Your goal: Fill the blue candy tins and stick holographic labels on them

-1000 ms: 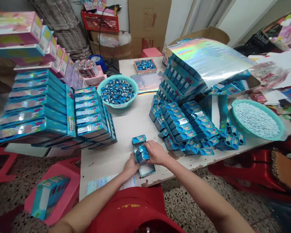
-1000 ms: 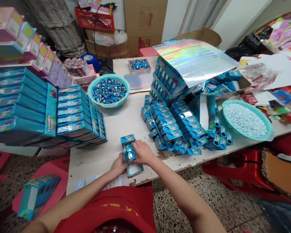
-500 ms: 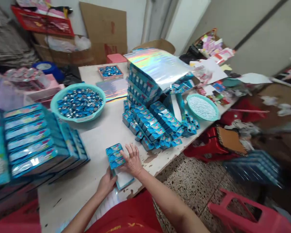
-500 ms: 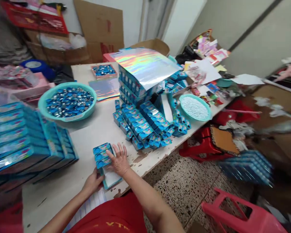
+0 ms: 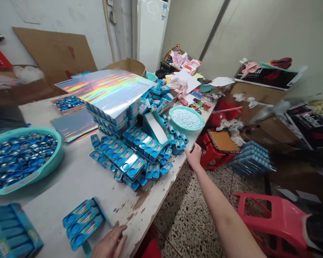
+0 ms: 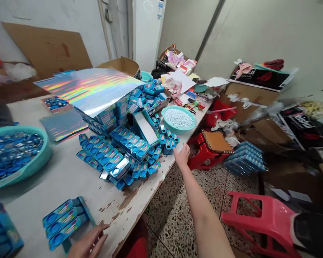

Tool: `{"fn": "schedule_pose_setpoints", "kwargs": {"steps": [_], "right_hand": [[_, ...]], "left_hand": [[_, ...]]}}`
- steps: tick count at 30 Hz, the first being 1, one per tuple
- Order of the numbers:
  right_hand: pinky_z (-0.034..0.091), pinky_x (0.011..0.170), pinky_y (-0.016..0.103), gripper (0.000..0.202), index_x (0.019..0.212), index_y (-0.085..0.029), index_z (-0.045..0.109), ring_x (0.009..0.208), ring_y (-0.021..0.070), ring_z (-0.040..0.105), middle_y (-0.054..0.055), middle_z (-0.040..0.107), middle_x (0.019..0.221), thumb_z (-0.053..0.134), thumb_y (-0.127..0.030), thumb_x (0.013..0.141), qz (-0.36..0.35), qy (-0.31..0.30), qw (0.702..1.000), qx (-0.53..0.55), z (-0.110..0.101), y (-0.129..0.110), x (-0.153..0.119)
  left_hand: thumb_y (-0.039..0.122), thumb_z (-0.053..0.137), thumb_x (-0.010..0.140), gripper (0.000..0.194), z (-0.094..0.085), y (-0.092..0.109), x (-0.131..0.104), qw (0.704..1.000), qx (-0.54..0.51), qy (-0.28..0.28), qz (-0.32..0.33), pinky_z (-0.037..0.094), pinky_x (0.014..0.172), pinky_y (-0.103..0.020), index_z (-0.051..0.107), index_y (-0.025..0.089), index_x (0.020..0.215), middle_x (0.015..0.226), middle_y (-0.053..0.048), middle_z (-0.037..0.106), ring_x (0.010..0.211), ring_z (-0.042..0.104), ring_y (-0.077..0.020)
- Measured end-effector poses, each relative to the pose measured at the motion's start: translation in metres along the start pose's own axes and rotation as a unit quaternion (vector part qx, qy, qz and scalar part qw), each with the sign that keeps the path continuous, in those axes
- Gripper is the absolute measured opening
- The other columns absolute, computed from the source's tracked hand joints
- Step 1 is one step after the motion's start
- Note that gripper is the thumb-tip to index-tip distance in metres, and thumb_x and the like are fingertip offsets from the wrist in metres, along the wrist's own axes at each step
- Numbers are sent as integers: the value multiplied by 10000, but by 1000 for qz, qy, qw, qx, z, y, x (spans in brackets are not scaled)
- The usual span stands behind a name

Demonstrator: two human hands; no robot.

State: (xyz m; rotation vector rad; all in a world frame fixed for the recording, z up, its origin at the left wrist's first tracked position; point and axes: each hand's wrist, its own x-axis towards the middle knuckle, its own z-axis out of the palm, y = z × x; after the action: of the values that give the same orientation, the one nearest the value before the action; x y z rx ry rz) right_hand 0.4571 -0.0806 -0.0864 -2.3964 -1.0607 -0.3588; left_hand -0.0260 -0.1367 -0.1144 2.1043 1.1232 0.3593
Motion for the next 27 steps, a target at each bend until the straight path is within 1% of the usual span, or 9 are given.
{"fn": "schedule_pose_setpoints", "kwargs": {"steps": [3,6,8,11,15,18,21,24,27], "right_hand": [[412,903,463,518,1223,-145,385,1108,310,472,186,468,1182,488,-379,773,13,-35,999,23,10,5,48],[428,878,406,417,1148,-105,435,1023,276,512,198,506,1113,419,-365,823,45,-44,997,40,9,5,58],[434,859,382,431,1158,-66,412,1004,264,512,228,489,1113,336,-376,868,66,-34,996,41,9,-2,35],[463,804,329,426,1179,-95,395,985,224,526,196,500,1109,283,-395,897,64,-45,993,90,13,-24,-31],[476,782,340,477,1178,-156,450,1011,220,537,140,532,1158,436,-479,827,92,-116,921,361,22,-57,-108],[466,767,343,514,1083,-144,529,893,214,567,102,613,1002,520,-537,752,143,-175,882,413,25,-70,-123],[460,724,332,501,977,-147,551,778,200,561,65,622,861,561,-565,703,172,-194,875,410,21,-73,-120],[449,723,324,471,953,-158,548,769,194,551,63,616,873,570,-554,700,176,-199,874,407,14,-70,-123],[438,715,311,439,945,-163,563,759,188,542,52,617,868,569,-531,707,173,-214,862,425,10,-64,-129]], "left_hand": [[489,415,838,317,9,-2,15,1000,19,-5,24,559,787,-273,636,352,1018,1011,12,700,870,676,-199],[465,424,848,296,2,2,17,998,40,-37,19,560,789,-269,627,349,1031,1016,14,697,907,668,-196],[431,429,861,270,-4,11,19,997,54,-61,11,558,777,-249,620,327,1023,1004,10,697,901,668,-180],[373,411,887,247,-7,32,31,996,70,-49,37,555,731,-219,606,276,1001,954,-10,695,841,671,-150],[307,386,901,297,8,67,74,982,127,27,134,520,851,-314,562,203,1117,1097,-79,640,1015,605,-191],[272,429,882,355,24,98,119,960,213,53,175,467,916,-402,526,161,1205,1226,-124,566,1132,524,-254],[311,500,848,460,41,121,158,940,297,64,152,456,883,-443,483,124,1268,1294,-185,498,1171,476,-324],[366,510,838,452,55,128,175,930,333,78,135,452,846,-455,532,120,1216,1250,-208,520,1152,473,-365],[266,456,862,259,61,124,175,929,325,93,148,429,866,-446,625,166,1031,1180,-171,563,1115,498,-326]]}}
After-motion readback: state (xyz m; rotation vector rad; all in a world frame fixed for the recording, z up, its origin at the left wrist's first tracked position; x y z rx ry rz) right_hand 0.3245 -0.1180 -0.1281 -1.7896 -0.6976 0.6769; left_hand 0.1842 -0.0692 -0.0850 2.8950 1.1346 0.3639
